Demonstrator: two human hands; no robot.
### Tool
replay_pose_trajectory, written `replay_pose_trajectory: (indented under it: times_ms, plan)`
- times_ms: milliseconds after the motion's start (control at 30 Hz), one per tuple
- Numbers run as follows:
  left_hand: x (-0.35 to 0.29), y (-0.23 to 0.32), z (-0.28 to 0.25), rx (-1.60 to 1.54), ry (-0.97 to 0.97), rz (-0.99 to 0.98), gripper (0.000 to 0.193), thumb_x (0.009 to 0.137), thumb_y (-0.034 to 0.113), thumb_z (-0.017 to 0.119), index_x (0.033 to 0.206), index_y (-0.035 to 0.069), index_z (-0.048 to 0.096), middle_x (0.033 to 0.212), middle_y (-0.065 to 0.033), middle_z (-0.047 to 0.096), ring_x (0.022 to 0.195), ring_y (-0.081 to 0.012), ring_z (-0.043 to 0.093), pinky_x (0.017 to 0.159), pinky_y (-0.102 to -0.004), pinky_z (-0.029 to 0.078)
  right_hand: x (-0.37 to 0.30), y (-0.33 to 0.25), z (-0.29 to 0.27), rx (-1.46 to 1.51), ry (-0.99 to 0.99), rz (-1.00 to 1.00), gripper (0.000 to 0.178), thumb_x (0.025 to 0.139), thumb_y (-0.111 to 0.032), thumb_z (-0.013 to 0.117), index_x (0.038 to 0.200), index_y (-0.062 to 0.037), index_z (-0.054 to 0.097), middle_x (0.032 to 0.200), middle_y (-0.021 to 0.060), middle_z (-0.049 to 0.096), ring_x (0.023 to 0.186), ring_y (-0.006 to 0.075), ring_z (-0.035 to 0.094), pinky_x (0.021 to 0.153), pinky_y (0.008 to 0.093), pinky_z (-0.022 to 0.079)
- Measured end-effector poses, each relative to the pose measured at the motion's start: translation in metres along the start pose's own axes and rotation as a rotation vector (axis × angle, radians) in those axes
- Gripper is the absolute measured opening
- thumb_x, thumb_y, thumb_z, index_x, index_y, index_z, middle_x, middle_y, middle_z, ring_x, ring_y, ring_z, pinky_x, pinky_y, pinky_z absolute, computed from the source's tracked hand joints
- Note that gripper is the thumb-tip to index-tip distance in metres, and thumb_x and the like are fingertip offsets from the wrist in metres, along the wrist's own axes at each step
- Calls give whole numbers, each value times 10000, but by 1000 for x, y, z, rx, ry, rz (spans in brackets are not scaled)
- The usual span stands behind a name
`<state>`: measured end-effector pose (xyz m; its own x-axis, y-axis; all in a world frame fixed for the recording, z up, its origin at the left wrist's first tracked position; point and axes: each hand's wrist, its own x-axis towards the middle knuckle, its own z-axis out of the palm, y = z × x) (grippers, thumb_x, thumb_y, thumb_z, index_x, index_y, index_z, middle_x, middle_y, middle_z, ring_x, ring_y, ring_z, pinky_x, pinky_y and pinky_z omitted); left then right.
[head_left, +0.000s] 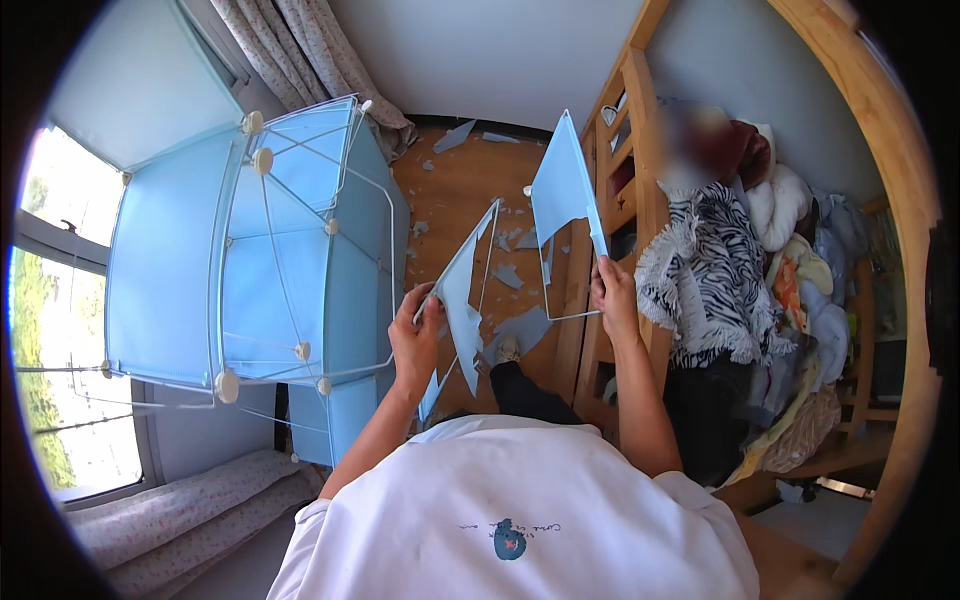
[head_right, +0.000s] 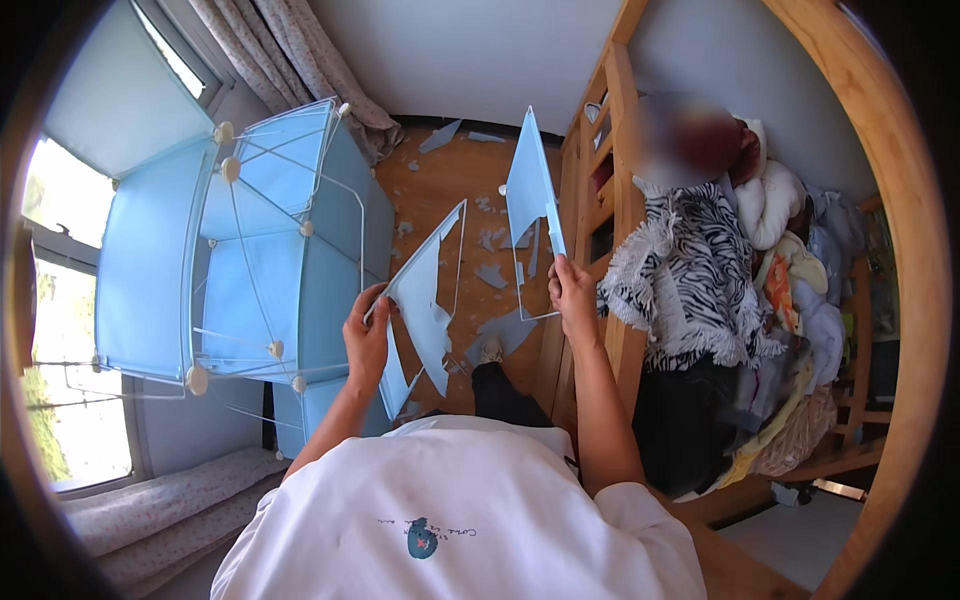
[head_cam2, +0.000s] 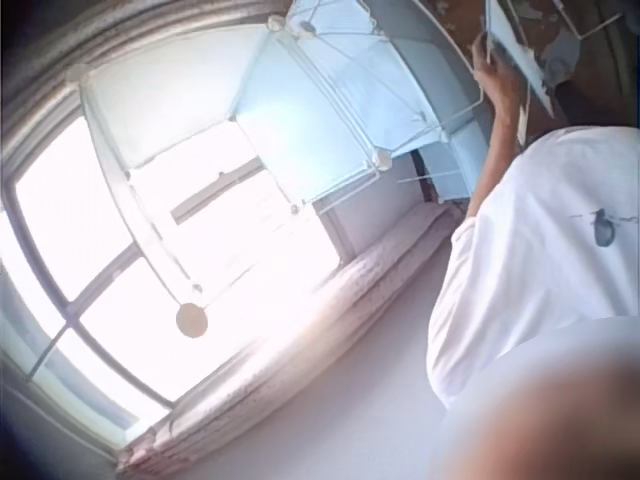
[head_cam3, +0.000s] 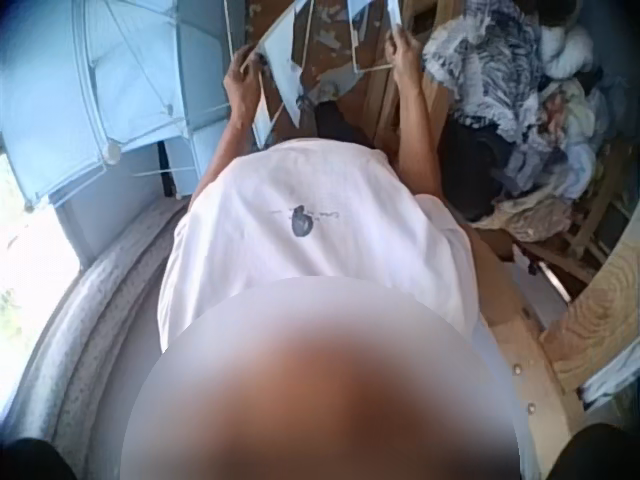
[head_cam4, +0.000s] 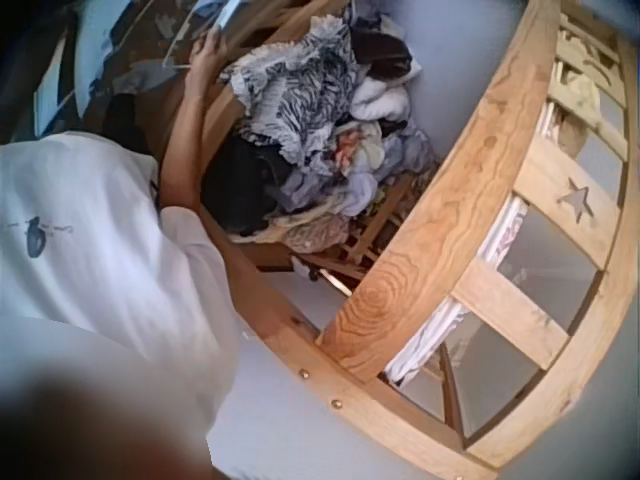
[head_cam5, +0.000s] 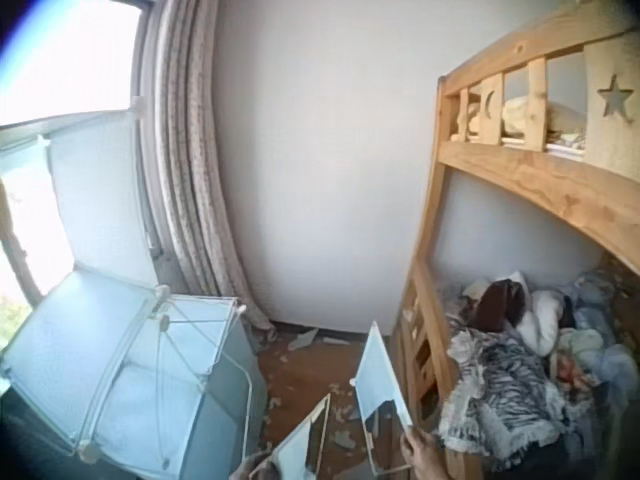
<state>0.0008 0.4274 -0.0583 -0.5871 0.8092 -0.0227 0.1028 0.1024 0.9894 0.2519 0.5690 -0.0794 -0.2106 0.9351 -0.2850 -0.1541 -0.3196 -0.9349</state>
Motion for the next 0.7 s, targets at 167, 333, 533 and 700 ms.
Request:
replay_pose_trajectory:
  times_ms: [167, 333, 533, 700]
  plan:
    - [62, 14, 43, 106, 80, 44, 214, 857, 113, 572, 1041, 4, 577, 868, -96, 633, 782, -131, 595, 700, -263, 466, 69, -15, -14, -81, -26, 36, 323, 909, -332, 509, 711, -78, 512, 494, -49, 395, 393, 25, 315, 369, 184, 219]
    - [118, 18, 76, 123, 166, 85, 218, 834, 96, 593, 1036, 15, 586, 884, -102, 630, 781, -164, 605, 690, -271, 468, 112, -40, -25, -214, -123, 24, 271, 915, -262, 510, 744, -52, 510, 518, -36, 399, 415, 34, 316, 380, 186, 222]
    - [185, 24, 99, 150, 219, 73, 202, 832, 91, 589, 1019, 14, 596, 899, -108, 630, 767, -175, 603, 681, -274, 470, 167, -93, -19, -228, -254, -16, 267, 899, -251, 541, 794, -7, 571, 547, -18, 453, 464, 37, 366, 418, 174, 266]
    - [246, 8, 104, 267, 245, 90, 207, 861, 126, 581, 1025, 0, 590, 847, -100, 632, 749, -131, 601, 686, -253, 473, 242, -150, 32, -540, -417, -165, 202, 890, -167, 535, 824, 16, 588, 564, 22, 521, 483, 63, 445, 447, 198, 337]
